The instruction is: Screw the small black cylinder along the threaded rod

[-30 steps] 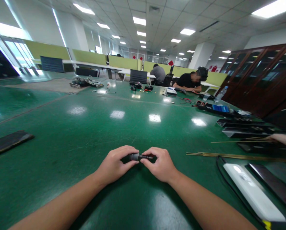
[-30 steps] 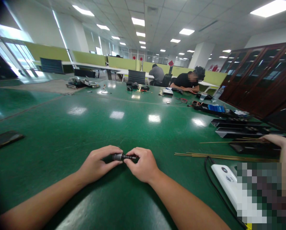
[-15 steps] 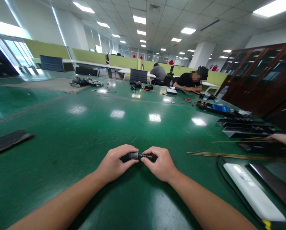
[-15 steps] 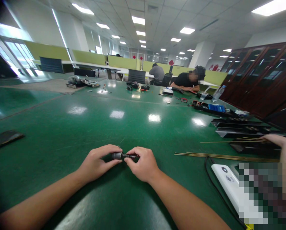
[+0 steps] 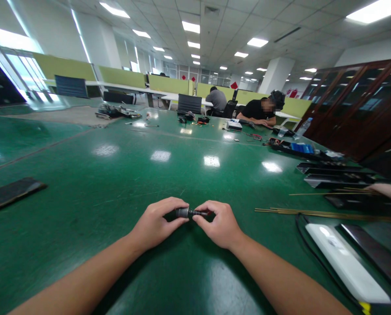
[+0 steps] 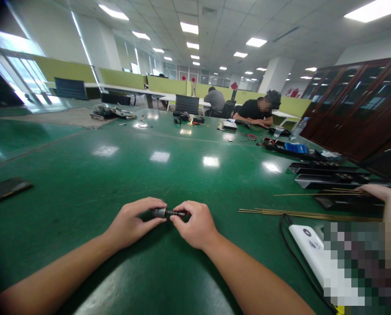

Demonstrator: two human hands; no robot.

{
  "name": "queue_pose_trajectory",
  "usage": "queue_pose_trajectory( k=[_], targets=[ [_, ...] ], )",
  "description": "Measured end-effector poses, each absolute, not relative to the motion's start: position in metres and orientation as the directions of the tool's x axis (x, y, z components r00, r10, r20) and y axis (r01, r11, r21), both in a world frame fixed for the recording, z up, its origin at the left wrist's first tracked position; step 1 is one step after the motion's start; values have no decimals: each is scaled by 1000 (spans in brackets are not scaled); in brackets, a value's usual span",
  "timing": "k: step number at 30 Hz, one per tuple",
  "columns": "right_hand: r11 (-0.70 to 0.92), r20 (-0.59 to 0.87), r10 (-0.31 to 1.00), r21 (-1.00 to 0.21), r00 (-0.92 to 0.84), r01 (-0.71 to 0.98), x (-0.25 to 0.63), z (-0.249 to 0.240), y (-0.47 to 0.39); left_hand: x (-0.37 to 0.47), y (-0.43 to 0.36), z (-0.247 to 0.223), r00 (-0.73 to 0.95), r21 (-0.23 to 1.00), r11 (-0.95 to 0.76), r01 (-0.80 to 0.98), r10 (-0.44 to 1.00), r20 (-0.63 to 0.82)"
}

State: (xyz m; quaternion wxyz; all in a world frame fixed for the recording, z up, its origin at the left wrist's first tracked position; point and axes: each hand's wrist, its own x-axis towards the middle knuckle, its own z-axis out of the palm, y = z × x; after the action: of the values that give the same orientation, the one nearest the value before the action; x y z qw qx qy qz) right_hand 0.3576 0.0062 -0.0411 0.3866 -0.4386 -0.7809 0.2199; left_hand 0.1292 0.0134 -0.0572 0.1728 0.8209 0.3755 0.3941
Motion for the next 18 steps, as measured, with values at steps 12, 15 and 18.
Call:
queue_pose_trajectory(
  k=[12, 15, 18],
  targets=[
    [501, 403, 866, -682, -298, 534, 359, -41, 6, 128, 15, -57, 399, 579, -649, 494, 761, 512],
    [492, 397, 871, -691, -290, 530, 358, -41, 6, 127, 15, -56, 389, 577, -645, 501, 763, 516],
    [475, 386, 880, -703, -276, 529, 357, -41, 6, 125, 15, -56, 382, 580, -639, 505, 768, 514]
  ],
)
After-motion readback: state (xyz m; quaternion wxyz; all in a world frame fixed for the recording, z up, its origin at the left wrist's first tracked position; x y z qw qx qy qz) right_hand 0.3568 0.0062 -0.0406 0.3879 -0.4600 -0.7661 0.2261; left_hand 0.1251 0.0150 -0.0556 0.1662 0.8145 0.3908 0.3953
